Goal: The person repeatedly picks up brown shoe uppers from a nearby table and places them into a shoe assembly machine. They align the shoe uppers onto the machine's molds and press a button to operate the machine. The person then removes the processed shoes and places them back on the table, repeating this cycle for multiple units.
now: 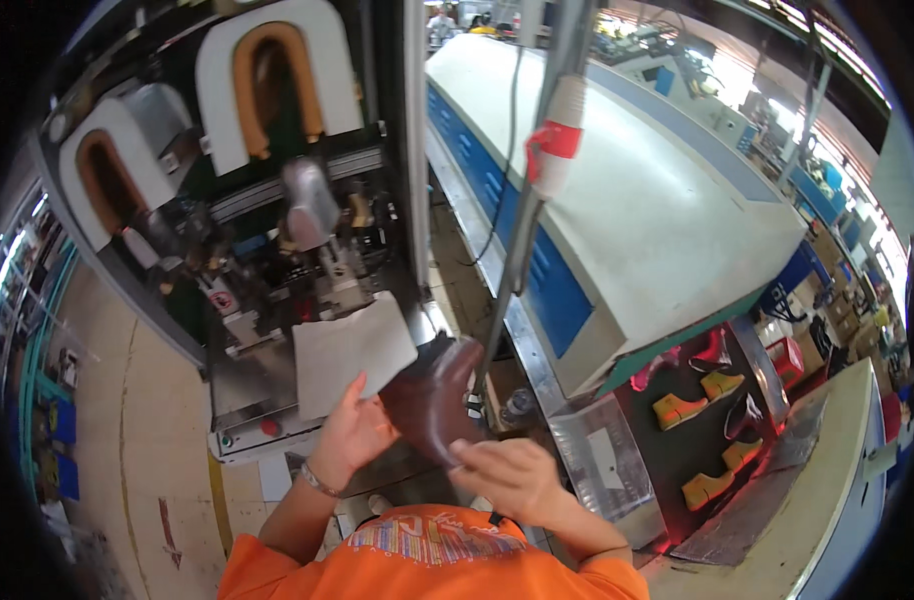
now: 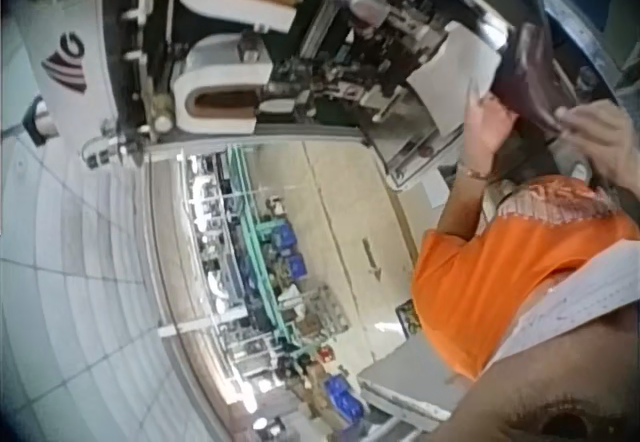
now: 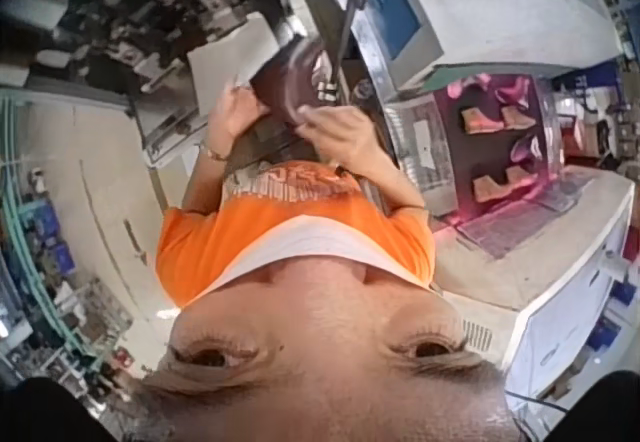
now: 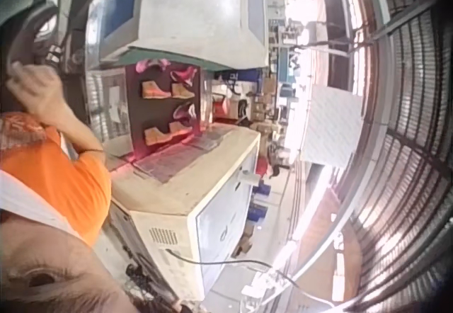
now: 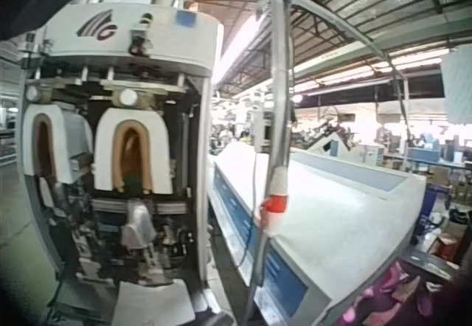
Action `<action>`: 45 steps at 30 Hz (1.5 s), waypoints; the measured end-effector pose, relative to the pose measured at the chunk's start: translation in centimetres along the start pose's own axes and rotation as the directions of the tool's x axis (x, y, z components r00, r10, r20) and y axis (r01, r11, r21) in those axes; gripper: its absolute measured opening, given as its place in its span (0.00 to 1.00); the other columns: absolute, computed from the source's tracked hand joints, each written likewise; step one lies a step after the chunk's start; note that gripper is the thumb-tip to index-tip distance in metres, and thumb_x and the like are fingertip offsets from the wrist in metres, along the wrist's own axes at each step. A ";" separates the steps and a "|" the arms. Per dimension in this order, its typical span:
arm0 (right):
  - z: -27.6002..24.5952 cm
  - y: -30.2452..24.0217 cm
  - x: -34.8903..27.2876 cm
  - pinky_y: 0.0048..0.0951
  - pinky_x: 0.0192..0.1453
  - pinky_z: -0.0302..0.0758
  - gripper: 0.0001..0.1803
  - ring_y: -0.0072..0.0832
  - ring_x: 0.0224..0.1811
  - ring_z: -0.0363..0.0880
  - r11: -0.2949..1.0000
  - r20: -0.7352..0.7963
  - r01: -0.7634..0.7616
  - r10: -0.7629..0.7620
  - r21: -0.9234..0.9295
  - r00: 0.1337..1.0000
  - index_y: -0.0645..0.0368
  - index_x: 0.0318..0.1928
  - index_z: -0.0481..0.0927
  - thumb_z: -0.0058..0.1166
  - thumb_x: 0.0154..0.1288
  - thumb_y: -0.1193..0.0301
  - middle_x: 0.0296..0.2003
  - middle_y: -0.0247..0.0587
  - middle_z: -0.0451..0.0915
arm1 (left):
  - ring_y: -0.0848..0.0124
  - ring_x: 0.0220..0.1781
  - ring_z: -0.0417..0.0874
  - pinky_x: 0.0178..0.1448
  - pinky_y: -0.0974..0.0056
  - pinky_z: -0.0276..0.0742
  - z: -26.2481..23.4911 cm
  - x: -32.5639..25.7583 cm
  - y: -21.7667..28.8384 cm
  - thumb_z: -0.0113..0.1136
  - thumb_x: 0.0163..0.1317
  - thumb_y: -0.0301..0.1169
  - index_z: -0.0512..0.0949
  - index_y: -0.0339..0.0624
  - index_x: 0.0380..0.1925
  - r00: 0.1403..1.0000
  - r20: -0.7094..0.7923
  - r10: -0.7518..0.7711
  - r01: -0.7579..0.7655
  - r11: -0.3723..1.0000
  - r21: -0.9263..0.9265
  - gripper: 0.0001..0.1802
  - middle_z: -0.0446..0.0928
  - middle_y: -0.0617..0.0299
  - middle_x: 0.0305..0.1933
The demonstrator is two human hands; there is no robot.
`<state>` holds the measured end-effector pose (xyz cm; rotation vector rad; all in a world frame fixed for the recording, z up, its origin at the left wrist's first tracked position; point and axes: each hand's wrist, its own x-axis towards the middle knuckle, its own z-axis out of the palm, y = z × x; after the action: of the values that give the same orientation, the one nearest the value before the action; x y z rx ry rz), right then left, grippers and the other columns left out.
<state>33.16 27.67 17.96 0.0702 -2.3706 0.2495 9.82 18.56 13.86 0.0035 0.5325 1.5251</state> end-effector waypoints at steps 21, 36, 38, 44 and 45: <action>26.3 -0.9 22.8 0.23 0.46 0.69 0.15 0.21 0.43 0.73 -0.427 0.566 -0.517 -0.014 0.742 0.824 0.62 0.46 0.71 0.51 0.60 0.69 0.40 0.35 0.76 | 0.73 0.48 0.74 0.52 0.66 0.70 -7.1 -15.5 20.2 0.52 0.60 0.35 0.68 0.38 0.46 0.823 0.337 0.456 -0.567 0.685 0.458 0.17 0.73 0.62 0.47; 27.4 -2.2 34.5 0.28 0.39 0.76 0.11 0.25 0.37 0.78 -0.650 0.660 -0.577 -0.152 0.494 0.736 0.58 0.43 0.74 0.48 0.61 0.70 0.36 0.37 0.79 | 0.70 0.50 0.73 0.55 0.63 0.68 -6.3 -19.6 31.9 0.51 0.60 0.41 0.71 0.39 0.46 0.876 0.353 0.328 -0.461 0.783 0.418 0.19 0.74 0.59 0.48; 28.6 -1.9 33.1 0.32 0.44 0.74 0.12 0.26 0.40 0.78 -0.644 0.681 -0.602 -0.167 0.472 0.713 0.57 0.44 0.74 0.45 0.62 0.67 0.39 0.37 0.79 | 0.67 0.51 0.73 0.56 0.61 0.67 -4.8 -19.3 32.3 0.49 0.61 0.42 0.70 0.38 0.47 0.899 0.353 0.258 -0.363 0.891 0.273 0.21 0.73 0.56 0.49; 27.4 -4.0 32.8 0.34 0.48 0.71 0.13 0.27 0.41 0.77 -0.642 0.770 -0.609 -0.047 0.465 0.637 0.55 0.46 0.73 0.44 0.63 0.65 0.40 0.36 0.78 | 0.67 0.42 0.77 0.50 0.60 0.72 -5.0 -18.1 30.8 0.48 0.61 0.40 0.73 0.41 0.44 0.898 0.204 0.390 -0.425 0.888 0.176 0.17 0.76 0.57 0.43; 27.2 -3.8 32.7 0.34 0.48 0.71 0.14 0.26 0.41 0.77 -0.649 0.776 -0.606 -0.038 0.460 0.629 0.55 0.46 0.73 0.44 0.64 0.64 0.40 0.36 0.78 | 0.70 0.39 0.78 0.46 0.62 0.73 -4.2 -18.1 30.4 0.48 0.61 0.41 0.74 0.43 0.43 0.897 0.176 0.406 -0.437 0.876 0.205 0.16 0.77 0.60 0.41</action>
<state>-8.53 19.23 21.77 -0.0706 -1.1619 3.1405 -19.46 2.18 25.98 0.4297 0.6386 1.8620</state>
